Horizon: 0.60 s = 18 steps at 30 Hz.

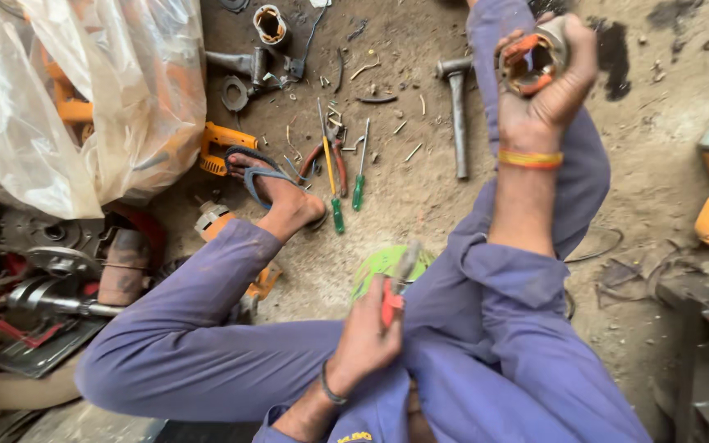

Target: The person sits on the workshop floor and uses pliers to pull copper windings out of an electric motor stator, then uses a long screwdriver to pry remaining wire from the housing. They set the emptied housing aside and continue freeing copper wire from another motor part.

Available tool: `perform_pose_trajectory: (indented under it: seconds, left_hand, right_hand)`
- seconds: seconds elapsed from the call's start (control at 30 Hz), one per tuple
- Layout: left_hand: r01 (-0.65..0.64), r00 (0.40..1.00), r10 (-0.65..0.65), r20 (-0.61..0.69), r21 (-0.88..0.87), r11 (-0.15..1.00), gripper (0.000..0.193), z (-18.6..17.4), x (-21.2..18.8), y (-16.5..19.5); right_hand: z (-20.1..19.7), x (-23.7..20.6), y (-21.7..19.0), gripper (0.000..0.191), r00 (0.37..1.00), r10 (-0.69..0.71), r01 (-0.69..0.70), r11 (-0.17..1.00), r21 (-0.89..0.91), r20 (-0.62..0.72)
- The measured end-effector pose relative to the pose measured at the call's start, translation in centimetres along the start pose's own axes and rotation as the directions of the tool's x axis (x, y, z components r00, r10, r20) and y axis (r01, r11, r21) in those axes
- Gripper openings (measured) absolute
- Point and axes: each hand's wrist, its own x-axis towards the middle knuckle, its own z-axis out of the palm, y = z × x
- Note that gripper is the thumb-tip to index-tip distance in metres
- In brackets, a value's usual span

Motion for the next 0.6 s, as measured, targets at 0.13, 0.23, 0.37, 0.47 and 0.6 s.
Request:
perform_pose_trajectory:
  seconds: [0.13,0.23,0.37,0.47,0.6]
  left_hand:
    - [0.045,0.986,-0.019,0.164,-0.16,0.986,0.025,-0.6,1.3,-1.8]
    - [0.016,0.95,0.063,0.305,-0.25,0.968,0.032,-1.4,2.7,-0.7]
    - [-0.044,0.925,0.164,0.343,-0.333,0.942,0.051,-2.6,4.7,2.3]
    - [-0.015,0.917,0.179,0.357,-0.417,0.909,0.054,-2.9,6.2,3.7]
    - [-0.013,0.906,0.189,0.38,-0.42,0.907,0.043,-2.8,7.3,4.4]
  right_hand:
    - [-2.6,-1.8,-0.5,0.038,0.94,0.324,-0.341,0.891,0.299,0.107]
    - [-2.3,-3.7,0.6,0.042,0.894,0.379,-0.435,0.863,0.258,0.238]
    - [-0.7,-5.0,1.4,0.046,0.834,0.322,-0.435,0.884,0.174,0.447]
    - [-0.6,-5.4,1.9,0.047,0.799,0.283,-0.417,0.896,0.151,0.531]
    - [-1.2,-5.8,2.5,0.042,0.794,0.245,-0.374,0.918,0.131,0.556]
